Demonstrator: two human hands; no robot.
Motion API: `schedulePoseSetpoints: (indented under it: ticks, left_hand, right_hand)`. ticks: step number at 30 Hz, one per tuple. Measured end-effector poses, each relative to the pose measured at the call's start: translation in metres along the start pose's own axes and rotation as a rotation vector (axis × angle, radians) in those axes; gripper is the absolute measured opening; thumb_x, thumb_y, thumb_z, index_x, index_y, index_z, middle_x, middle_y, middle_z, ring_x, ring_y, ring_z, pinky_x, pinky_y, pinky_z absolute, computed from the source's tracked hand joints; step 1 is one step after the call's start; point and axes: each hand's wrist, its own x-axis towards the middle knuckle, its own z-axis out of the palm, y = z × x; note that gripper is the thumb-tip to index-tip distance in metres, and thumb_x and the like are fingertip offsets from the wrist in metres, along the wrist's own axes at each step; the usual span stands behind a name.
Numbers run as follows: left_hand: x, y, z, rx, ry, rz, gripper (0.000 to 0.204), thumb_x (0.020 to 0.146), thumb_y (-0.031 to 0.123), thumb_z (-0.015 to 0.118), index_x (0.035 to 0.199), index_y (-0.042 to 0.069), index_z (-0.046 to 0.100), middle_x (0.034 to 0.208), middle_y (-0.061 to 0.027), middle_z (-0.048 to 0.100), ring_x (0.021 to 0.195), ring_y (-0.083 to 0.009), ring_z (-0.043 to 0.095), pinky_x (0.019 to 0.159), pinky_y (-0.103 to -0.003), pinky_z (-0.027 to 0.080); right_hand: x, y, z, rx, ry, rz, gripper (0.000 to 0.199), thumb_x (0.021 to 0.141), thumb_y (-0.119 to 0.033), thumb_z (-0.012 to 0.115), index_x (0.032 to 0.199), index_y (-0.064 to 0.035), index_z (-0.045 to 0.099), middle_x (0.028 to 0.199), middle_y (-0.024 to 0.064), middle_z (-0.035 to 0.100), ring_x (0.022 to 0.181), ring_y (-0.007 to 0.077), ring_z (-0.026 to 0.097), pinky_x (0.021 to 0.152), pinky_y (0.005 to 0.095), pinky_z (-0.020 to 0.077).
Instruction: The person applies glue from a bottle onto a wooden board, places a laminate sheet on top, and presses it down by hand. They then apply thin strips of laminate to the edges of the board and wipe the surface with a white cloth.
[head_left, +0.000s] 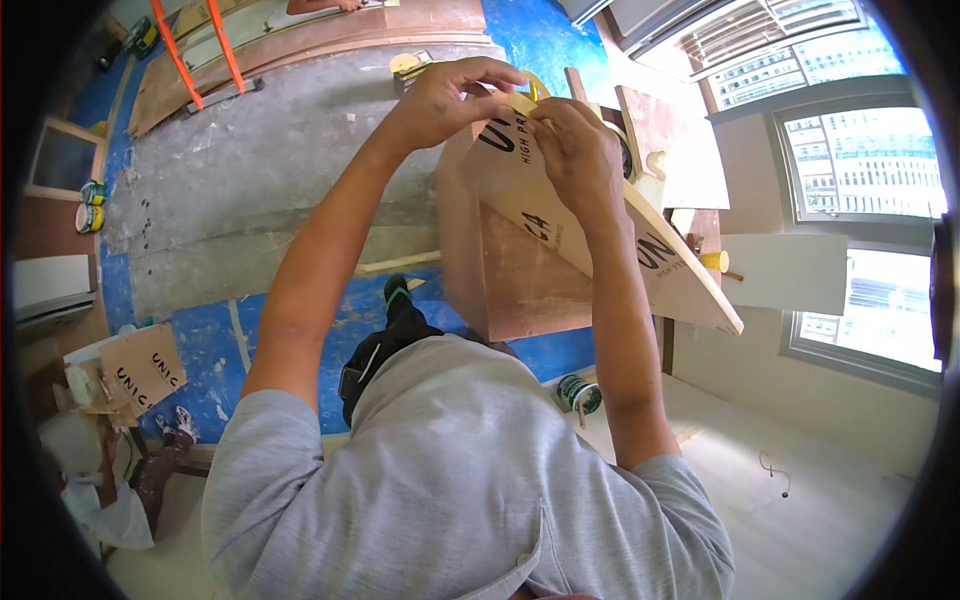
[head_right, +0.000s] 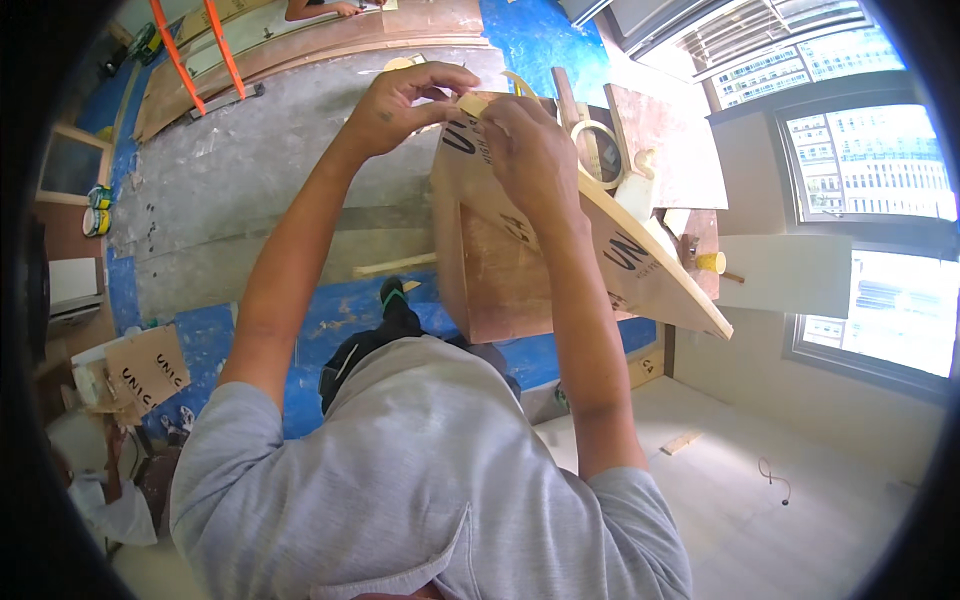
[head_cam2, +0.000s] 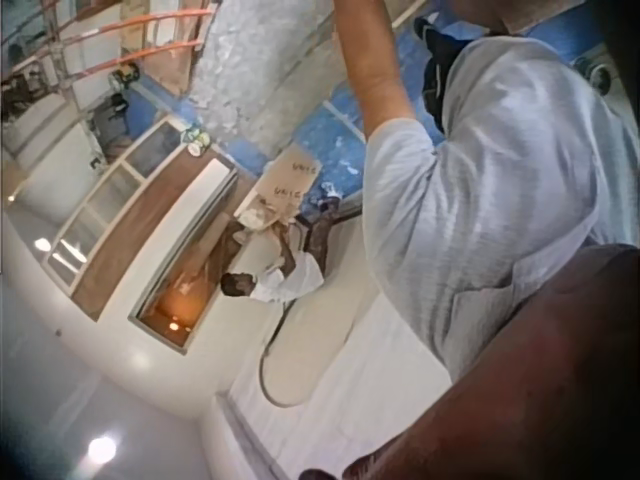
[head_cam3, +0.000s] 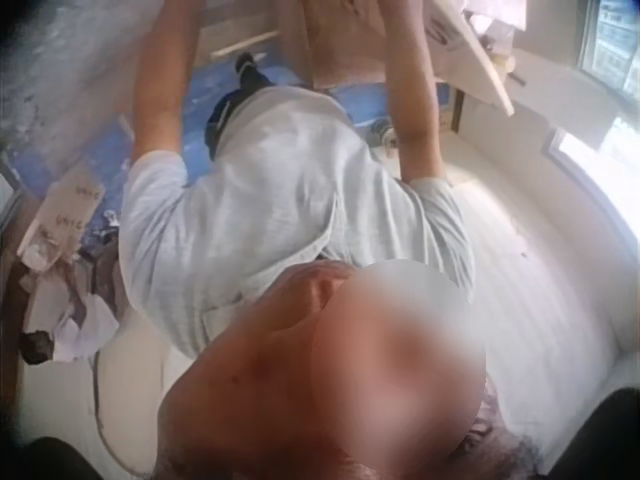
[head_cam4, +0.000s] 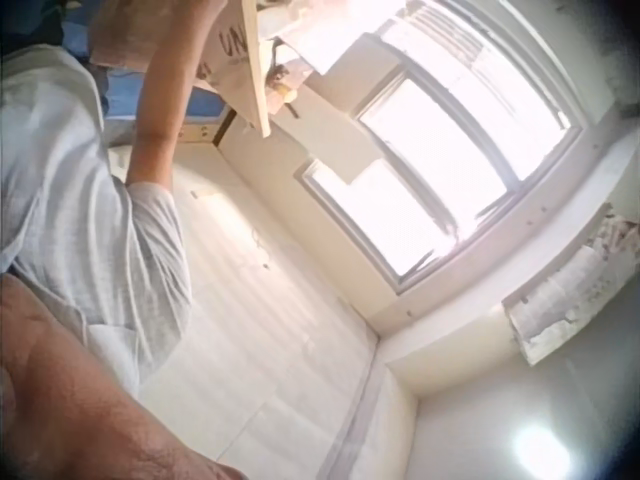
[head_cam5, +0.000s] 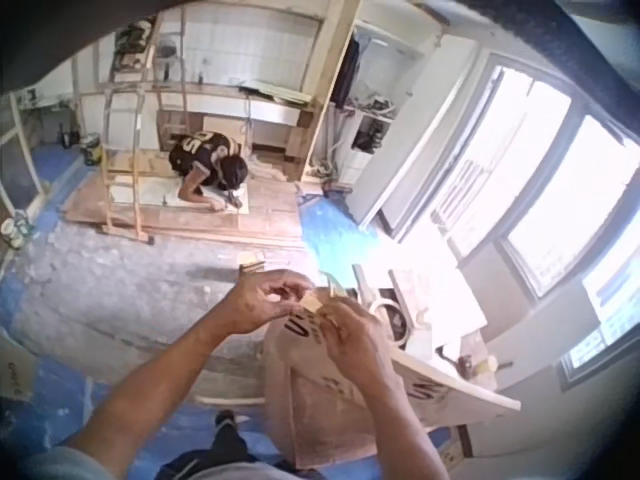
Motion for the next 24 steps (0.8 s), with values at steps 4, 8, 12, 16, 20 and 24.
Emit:
schedulePoseSetpoints:
  ticks: [4, 8, 12, 16, 20, 24]
  left_hand:
    - [0.001, -0.009, 0.005, -0.138, -0.037, -0.001, 0.028, 0.091, 0.004, 0.076, 0.119, 0.003, 0.072, 0.122, -0.0055, 0.072, 0.107, -0.0117, 0.064, 0.097, -0.031, 0.054]
    - [-0.006, -0.009, 0.015, -0.186, 0.036, -0.072, 0.031, 0.091, 0.002, 0.075, 0.121, 0.001, 0.070, 0.123, -0.0064, 0.071, 0.112, -0.0131, 0.063, 0.098, -0.032, 0.054]
    - [-0.018, -0.029, 0.024, -0.348, 0.078, 0.008, 0.038, 0.092, 0.000, 0.073, 0.130, 0.001, 0.064, 0.127, -0.0077, 0.068, 0.117, -0.0154, 0.062, 0.099, -0.032, 0.053]
    - [-0.015, -0.023, 0.043, -0.490, 0.204, 0.078, 0.044, 0.093, 0.001, 0.072, 0.135, 0.002, 0.059, 0.126, -0.0068, 0.064, 0.119, -0.0169, 0.061, 0.098, -0.032, 0.054]
    - [-0.014, -0.004, 0.053, -0.473, 0.315, -0.032, 0.041, 0.090, 0.003, 0.074, 0.128, -0.001, 0.060, 0.118, -0.0059, 0.065, 0.110, -0.0154, 0.062, 0.096, -0.031, 0.053]
    - [-0.007, -0.010, 0.055, -0.243, 0.427, 0.039, 0.028, 0.089, -0.002, 0.070, 0.115, -0.001, 0.059, 0.110, -0.0041, 0.063, 0.102, -0.0124, 0.063, 0.091, -0.030, 0.053]
  right_hand:
    - [0.001, -0.002, 0.002, -0.020, 0.027, -0.033, 0.013, 0.088, -0.010, 0.074, 0.101, -0.0064, 0.073, 0.103, 0.0145, 0.072, 0.087, 0.0357, 0.070, 0.074, 0.0434, 0.0549]
    - [0.002, 0.002, 0.004, 0.009, 0.009, -0.038, 0.011, 0.089, -0.009, 0.074, 0.099, -0.0051, 0.073, 0.104, 0.0153, 0.073, 0.088, 0.0359, 0.071, 0.074, 0.0418, 0.0558]
    - [0.002, -0.002, 0.005, 0.051, -0.051, 0.077, 0.011, 0.089, -0.008, 0.074, 0.099, -0.0047, 0.073, 0.107, 0.0146, 0.073, 0.091, 0.0351, 0.072, 0.079, 0.0407, 0.0562]
    - [0.009, -0.014, 0.005, -0.038, -0.045, 0.066, 0.013, 0.088, -0.004, 0.073, 0.101, -0.0058, 0.073, 0.107, 0.0146, 0.072, 0.092, 0.0335, 0.072, 0.079, 0.0412, 0.0563]
    - [0.003, -0.009, 0.003, -0.084, -0.061, 0.006, 0.016, 0.088, -0.001, 0.072, 0.104, -0.0056, 0.073, 0.106, 0.0158, 0.071, 0.090, 0.0329, 0.072, 0.076, 0.0405, 0.0563]
    - [0.005, -0.004, 0.010, -0.027, -0.043, 0.000, 0.017, 0.088, 0.001, 0.072, 0.105, -0.0047, 0.073, 0.106, 0.0167, 0.070, 0.089, 0.0335, 0.072, 0.075, 0.0387, 0.0560]
